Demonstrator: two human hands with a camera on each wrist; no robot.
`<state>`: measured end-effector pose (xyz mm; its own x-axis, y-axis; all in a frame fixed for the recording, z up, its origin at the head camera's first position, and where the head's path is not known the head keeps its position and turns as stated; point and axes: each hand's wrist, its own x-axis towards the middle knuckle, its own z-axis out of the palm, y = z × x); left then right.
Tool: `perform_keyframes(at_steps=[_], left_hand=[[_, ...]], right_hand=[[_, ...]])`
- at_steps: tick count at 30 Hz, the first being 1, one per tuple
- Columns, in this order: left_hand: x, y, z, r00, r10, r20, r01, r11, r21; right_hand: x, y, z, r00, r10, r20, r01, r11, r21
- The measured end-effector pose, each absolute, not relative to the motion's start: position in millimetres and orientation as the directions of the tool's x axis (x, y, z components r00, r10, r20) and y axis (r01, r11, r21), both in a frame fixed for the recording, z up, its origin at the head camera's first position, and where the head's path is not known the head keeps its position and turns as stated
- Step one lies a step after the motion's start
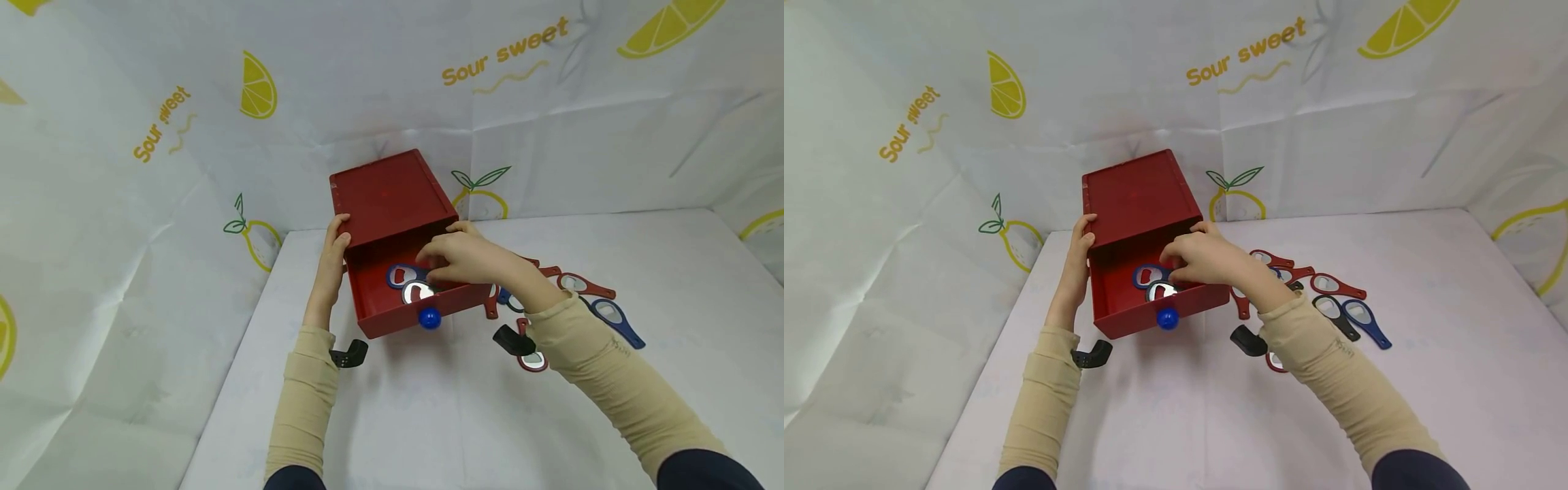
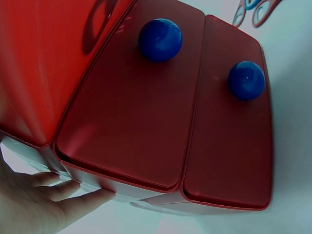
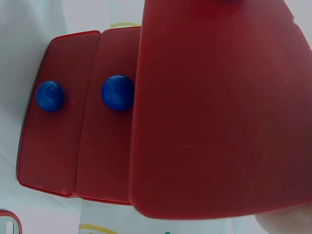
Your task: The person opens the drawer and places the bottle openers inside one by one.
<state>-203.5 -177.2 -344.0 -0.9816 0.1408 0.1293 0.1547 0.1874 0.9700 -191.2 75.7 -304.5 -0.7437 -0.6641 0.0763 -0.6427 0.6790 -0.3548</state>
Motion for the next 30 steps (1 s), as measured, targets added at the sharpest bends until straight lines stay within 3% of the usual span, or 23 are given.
perform_keyframes(at_steps=[9, 21, 30], left_hand=[[-203.8, -177.2, -345.7, -0.981, 0.147, 0.130, 0.155, 0.173, 0.973], [-204.1, -176.0, -343.7, -0.983, 0.141, 0.118, 0.143, 0.185, 0.972], [-205.7, -176.4, -341.2, -0.988, 0.129, 0.080, 0.104, 0.183, 0.978]], right_hand=[[-191.6, 77.1, -306.7, -0.738, -0.667, 0.101, -0.650, 0.665, -0.367], [-192.7, 81.7, -306.3, -0.722, -0.655, 0.225, -0.679, 0.608, -0.411], [-186.1, 94.0, -300.7, -0.795, -0.571, 0.207, -0.580, 0.612, -0.539]])
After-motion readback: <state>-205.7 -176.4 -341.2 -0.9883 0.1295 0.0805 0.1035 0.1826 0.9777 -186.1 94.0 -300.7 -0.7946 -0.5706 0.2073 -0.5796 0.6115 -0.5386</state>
